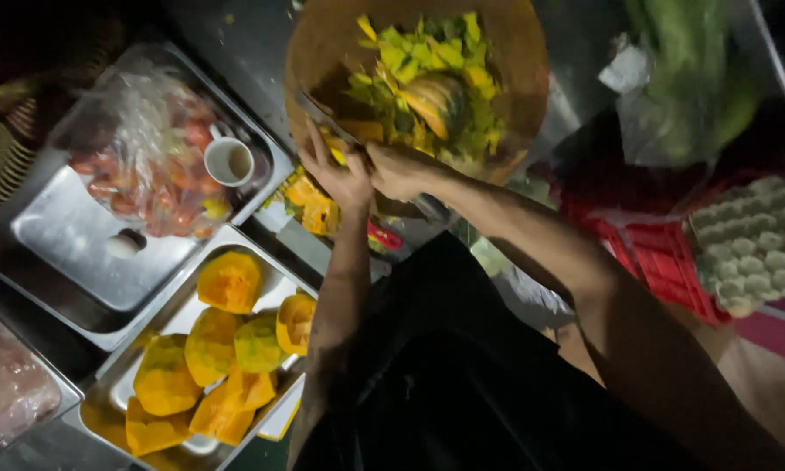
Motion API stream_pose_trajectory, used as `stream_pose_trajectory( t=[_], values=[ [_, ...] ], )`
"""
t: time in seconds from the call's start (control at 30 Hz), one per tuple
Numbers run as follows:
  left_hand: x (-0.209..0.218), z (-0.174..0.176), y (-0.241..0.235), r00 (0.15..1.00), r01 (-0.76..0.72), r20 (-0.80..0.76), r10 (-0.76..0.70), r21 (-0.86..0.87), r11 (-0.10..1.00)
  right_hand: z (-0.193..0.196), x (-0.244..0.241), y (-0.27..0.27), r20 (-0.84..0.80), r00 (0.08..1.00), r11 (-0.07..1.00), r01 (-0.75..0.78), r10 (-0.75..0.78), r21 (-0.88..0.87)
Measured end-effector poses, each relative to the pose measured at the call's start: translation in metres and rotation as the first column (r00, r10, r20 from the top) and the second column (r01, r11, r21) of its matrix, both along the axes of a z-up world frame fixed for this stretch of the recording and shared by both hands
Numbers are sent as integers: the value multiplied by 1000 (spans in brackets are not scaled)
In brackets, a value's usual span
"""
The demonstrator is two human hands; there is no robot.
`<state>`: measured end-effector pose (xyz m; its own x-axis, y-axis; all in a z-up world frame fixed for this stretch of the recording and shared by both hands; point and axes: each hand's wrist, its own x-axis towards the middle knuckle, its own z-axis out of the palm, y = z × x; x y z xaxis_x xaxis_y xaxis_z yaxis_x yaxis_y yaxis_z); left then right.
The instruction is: The person uses a large knife to peel the skin off a pumpkin on a wooden cutting board. They rotate the pumpkin to remove the skin in strips and place the peeled sections into a metal tray.
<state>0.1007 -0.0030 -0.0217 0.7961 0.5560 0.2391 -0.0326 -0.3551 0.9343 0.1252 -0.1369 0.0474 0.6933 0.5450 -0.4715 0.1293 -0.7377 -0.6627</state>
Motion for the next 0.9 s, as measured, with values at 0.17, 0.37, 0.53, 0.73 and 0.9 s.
stream_pose_trajectory(
  t=[0.17, 0.37, 0.53, 0.73, 0.9],
  values=[
    [2, -7, 5, 991, 90, 122, -54, -314, 945, 60, -20, -53, -111, 992, 988, 71, -56, 137],
    [21, -31, 62, 933, 356, 136, -334, -191, 915, 50, -56, -95, 202, 938, 950, 303, -282, -81],
    [7, 38, 39, 924, 374, 107, -366, -67, 925, -65, -108, -112, 414, 846, 928, 371, -335, -7],
    [5, 27, 30, 950, 307, 51, -307, -1, 952, -146, -139, -94, 851, 433, 909, 402, -297, 113],
    [5, 20, 32, 956, 289, 28, -291, 49, 956, -94, -128, -73, 741, 639, 939, 343, -207, -34]
  ],
)
